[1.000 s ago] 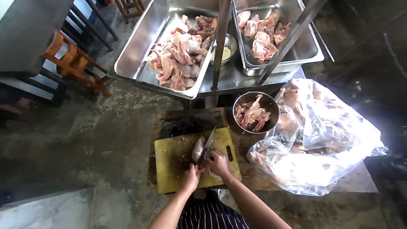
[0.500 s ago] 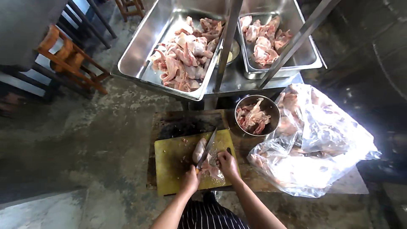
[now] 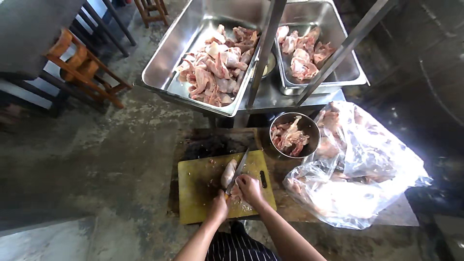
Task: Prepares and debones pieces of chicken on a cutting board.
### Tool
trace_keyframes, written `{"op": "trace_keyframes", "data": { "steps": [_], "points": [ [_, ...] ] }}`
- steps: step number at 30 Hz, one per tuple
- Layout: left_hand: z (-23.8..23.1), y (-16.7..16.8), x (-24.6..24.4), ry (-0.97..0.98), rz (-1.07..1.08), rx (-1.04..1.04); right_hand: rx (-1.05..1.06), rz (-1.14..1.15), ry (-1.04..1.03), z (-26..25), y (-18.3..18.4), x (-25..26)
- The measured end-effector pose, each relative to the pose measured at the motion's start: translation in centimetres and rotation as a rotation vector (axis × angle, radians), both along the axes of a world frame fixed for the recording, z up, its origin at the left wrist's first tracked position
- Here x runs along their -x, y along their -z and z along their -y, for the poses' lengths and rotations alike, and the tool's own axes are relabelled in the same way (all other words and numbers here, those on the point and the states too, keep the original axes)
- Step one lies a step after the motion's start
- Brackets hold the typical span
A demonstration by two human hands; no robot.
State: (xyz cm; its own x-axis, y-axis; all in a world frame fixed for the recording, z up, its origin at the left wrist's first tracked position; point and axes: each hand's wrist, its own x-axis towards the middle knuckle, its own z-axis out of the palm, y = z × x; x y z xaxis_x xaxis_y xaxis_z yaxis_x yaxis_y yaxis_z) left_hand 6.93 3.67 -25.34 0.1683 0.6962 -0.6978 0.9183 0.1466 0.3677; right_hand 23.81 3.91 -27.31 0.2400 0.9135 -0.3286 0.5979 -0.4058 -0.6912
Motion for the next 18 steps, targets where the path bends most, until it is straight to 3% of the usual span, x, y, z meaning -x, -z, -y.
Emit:
{"op": "trace_keyframes", "data": {
  "steps": [5,11,18],
  "points": [
    [-0.1,-0.1,0.0,0.008,0.002,0.011,0.119,0.078,0.053,-1.5,0.1,0.0],
    [-0.3,-0.9,0.0,0.004,-0.003,0.037,0.096,-0.086,0.326,-1.4,0.1,-2.8],
    [1.9,-2.0,2.1,-0.05,0.024,-0.1,0.033,-0.105,0.187,2.1,-0.7,-4.5]
  ]
}}
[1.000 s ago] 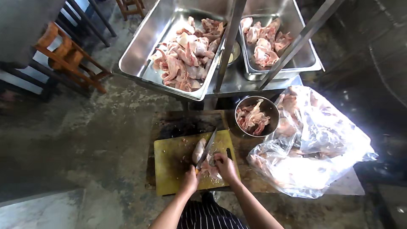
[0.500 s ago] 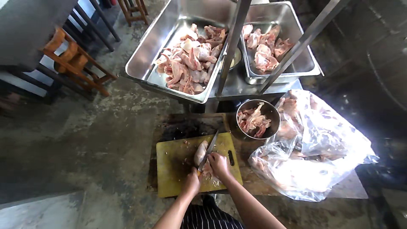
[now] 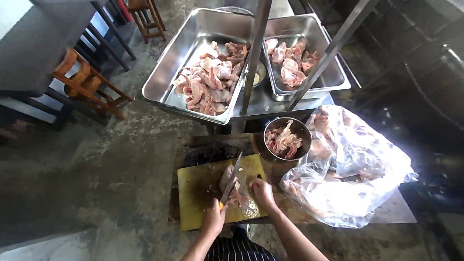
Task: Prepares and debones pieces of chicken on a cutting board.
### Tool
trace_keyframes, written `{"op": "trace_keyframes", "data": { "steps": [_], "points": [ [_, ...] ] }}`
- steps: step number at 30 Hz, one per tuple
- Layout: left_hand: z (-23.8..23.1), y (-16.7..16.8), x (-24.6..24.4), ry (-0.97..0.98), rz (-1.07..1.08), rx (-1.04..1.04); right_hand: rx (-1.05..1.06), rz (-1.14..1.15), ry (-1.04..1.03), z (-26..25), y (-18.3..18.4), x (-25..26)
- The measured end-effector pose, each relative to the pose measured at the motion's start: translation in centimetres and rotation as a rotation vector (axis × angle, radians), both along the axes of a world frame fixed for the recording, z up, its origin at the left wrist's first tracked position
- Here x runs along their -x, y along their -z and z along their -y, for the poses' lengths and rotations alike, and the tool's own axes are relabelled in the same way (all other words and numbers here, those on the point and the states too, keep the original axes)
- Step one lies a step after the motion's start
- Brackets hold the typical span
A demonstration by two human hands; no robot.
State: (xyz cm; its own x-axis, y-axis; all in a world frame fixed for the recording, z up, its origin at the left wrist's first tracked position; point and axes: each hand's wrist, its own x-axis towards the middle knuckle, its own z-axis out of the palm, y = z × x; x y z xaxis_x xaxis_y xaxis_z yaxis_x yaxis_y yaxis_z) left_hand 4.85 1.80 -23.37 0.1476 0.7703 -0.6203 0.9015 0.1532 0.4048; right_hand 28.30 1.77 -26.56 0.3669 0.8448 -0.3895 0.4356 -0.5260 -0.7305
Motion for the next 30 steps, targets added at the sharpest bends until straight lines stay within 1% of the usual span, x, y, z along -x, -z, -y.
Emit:
{"op": "trace_keyframes", "data": {
  "steps": [4,7,11,14,16,18,20,21,24,27,30],
  "points": [
    [1.9,-1.2,1.5,0.021,-0.022,0.068,0.133,-0.08,-0.077,0.4,-0.6,1.9],
    [3.1,-0.3,2.4,0.048,-0.09,0.124,0.118,-0.102,-0.118,0.1,0.0,3.2],
    [3.5,0.6,2.2,0.063,-0.142,0.144,0.16,-0.117,-0.131,-0.9,-0.8,4.7],
    [3.3,1.2,2.0,0.067,-0.158,0.161,0.204,0.001,-0.245,-1.8,-1.8,5.7],
    [3.3,1.2,2.0,0.07,-0.154,0.17,0.274,0.057,-0.328,-2.5,-2.5,6.3],
    [3.2,1.3,2.1,0.083,-0.159,0.165,0.282,-0.006,-0.297,-3.1,-2.2,6.2],
    [3.1,1.4,2.1,0.094,-0.163,0.162,0.254,-0.139,-0.154,-3.5,-1.9,5.1],
    [3.1,1.3,2.2,0.091,-0.159,0.161,0.226,-0.164,-0.085,-3.5,-2.0,4.4],
    [3.1,1.2,2.4,0.084,-0.148,0.149,0.162,-0.098,0.045,-3.7,-2.6,2.1],
    [3.1,1.3,2.3,0.088,-0.161,0.138,0.169,0.001,0.028,-3.4,-0.5,-0.4],
    [3.1,1.3,2.2,0.097,-0.166,0.138,0.242,0.005,-0.109,-2.3,0.6,-0.5]
  ]
}}
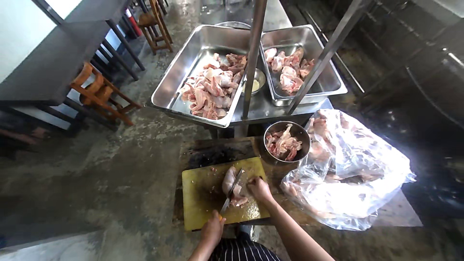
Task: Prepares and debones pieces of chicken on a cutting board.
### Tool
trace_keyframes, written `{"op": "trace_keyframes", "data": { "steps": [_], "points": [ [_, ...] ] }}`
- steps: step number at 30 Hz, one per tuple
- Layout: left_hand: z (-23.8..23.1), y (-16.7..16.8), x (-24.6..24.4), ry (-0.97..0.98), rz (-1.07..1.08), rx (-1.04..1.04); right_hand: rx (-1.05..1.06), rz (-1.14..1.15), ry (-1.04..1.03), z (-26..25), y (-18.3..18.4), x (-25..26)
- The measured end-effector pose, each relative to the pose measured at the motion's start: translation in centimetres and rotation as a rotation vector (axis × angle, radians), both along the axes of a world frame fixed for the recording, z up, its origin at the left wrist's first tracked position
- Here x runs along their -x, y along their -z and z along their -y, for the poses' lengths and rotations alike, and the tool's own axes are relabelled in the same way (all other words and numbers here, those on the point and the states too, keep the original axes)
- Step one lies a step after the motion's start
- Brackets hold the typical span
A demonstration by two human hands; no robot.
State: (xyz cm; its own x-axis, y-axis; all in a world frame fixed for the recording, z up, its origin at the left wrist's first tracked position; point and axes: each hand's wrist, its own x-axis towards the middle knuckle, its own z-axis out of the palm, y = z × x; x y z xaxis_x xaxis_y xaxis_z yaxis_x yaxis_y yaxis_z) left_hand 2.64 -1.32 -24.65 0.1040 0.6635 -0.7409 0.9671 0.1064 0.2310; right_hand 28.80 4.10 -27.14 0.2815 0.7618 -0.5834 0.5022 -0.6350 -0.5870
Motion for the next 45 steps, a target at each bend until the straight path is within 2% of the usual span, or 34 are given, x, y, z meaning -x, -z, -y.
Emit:
{"op": "trace_keyframes", "data": {
  "steps": [4,8,15,18,23,27,32,37,41,45],
  "points": [
    [0.1,-0.1,0.0,-0.006,0.009,0.0,0.159,-0.132,-0.136,0.4,-1.3,3.0],
    [0.2,0.0,0.0,-0.007,0.016,-0.001,0.235,-0.076,-0.213,-0.7,-1.4,5.1],
    [0.1,0.4,-0.3,-0.01,-0.003,-0.005,0.18,0.028,-0.34,-0.7,-1.4,5.4],
    [0.0,0.0,-0.4,-0.009,-0.007,-0.007,0.102,0.027,-0.281,0.2,-2.1,5.3],
    [0.1,0.0,-0.2,-0.014,-0.015,-0.008,-0.013,-0.083,-0.037,1.1,-0.8,4.0],
    [0.3,0.2,-0.3,-0.019,0.006,-0.01,-0.074,-0.075,-0.107,1.2,-1.2,4.4],
    [0.2,0.2,-0.3,-0.018,0.001,0.004,0.028,0.129,-0.276,0.1,-2.7,6.8],
    [0.3,0.6,-0.3,-0.038,0.01,0.009,0.049,0.144,-0.299,-0.3,-2.8,7.1],
    [0.4,-0.2,-0.3,-0.042,0.004,-0.008,-0.002,0.054,-0.16,0.5,-3.0,5.7],
    [0.8,-0.2,0.3,-0.038,0.006,-0.026,-0.113,0.035,0.013,1.6,-2.6,1.9]
  ]
}}
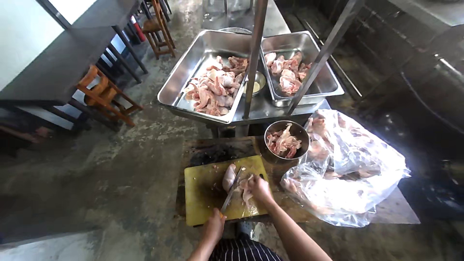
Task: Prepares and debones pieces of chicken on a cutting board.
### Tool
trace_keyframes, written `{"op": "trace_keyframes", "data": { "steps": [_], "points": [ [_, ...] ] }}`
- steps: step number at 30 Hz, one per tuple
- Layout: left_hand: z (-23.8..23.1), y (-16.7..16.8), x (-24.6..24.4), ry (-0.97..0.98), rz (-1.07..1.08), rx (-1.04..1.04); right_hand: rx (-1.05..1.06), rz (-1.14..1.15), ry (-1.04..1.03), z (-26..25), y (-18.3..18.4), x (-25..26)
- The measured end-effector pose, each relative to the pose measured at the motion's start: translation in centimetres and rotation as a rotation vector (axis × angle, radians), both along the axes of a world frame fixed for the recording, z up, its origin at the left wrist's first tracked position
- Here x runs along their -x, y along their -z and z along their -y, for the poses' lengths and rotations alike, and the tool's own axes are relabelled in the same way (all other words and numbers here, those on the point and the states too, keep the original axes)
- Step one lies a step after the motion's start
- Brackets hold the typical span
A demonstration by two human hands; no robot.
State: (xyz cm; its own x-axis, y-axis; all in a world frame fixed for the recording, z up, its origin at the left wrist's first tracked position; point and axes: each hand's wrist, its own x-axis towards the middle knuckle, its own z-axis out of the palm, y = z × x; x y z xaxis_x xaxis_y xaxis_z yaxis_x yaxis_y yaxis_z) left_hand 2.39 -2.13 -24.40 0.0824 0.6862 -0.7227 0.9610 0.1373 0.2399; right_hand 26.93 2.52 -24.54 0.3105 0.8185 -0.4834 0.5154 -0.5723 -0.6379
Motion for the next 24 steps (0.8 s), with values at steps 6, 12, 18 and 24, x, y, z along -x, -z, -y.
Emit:
{"op": "trace_keyframes", "data": {
  "steps": [6,12,18,24],
  "points": [
    [0.5,0.0,0.5,0.024,0.003,0.006,-0.028,0.016,0.041,-0.6,-1.8,-3.5],
    [0.4,-0.6,1.7,0.011,0.011,0.008,-0.204,0.303,0.251,-1.3,-7.0,-6.4],
    [1.3,-3.1,3.6,0.034,0.029,-0.004,0.136,0.365,-0.099,-1.3,-5.7,-6.7],
    [2.1,-5.6,7.0,-0.049,0.099,-0.072,0.176,0.258,-0.11,-1.7,-4.1,-0.1]
  ]
}}
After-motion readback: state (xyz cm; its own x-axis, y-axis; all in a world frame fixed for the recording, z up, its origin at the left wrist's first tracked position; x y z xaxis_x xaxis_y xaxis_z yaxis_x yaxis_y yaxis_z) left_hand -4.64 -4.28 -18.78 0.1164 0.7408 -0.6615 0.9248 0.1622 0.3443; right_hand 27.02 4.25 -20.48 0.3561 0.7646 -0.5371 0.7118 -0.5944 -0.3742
